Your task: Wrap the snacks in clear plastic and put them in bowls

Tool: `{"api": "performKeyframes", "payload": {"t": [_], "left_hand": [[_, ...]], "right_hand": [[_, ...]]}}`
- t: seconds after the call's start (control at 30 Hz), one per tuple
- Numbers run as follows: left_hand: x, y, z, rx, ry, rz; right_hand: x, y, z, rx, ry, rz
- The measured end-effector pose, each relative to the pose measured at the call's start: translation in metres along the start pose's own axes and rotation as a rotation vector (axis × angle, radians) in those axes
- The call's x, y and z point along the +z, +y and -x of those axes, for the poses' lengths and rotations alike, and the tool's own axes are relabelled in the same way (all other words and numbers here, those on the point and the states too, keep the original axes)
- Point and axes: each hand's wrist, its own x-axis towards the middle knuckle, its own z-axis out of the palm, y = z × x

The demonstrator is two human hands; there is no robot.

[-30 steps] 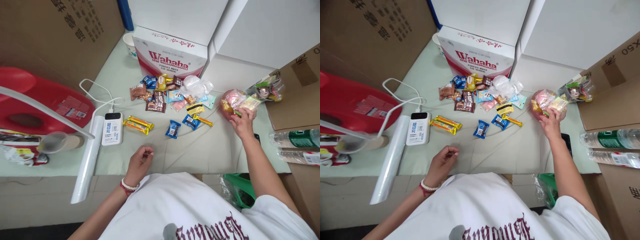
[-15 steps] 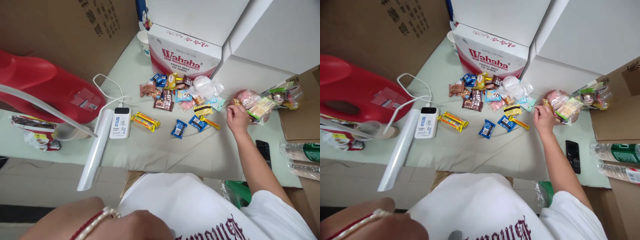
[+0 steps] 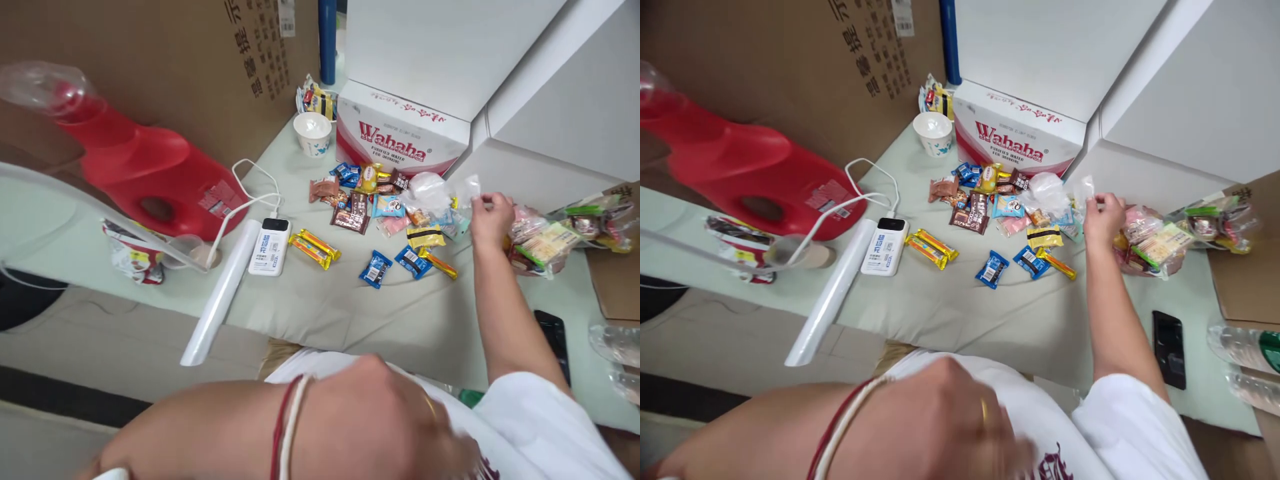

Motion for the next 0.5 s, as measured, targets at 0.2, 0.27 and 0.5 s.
{"api": "performKeyframes", "payload": {"t": [0.2,0.27,0.5], "left_hand": [[-0.022,-0.117,-0.022,-0.519,0.678,0.353],[-0.019,-0.145,-0.029,-0.555,0.721,0.488],[-0.016,-0.162,-0.009,-0.596,0.783,0.358]], "right_hand": [[-0.026,-0.022,0.149,0.403,-0.389,-0.435],[-0.020,-0.028,0.195,0.593,-0.505,-0.530],[-0.009,-0.026,0.239,0.520,-0.703,-0.311]]}}
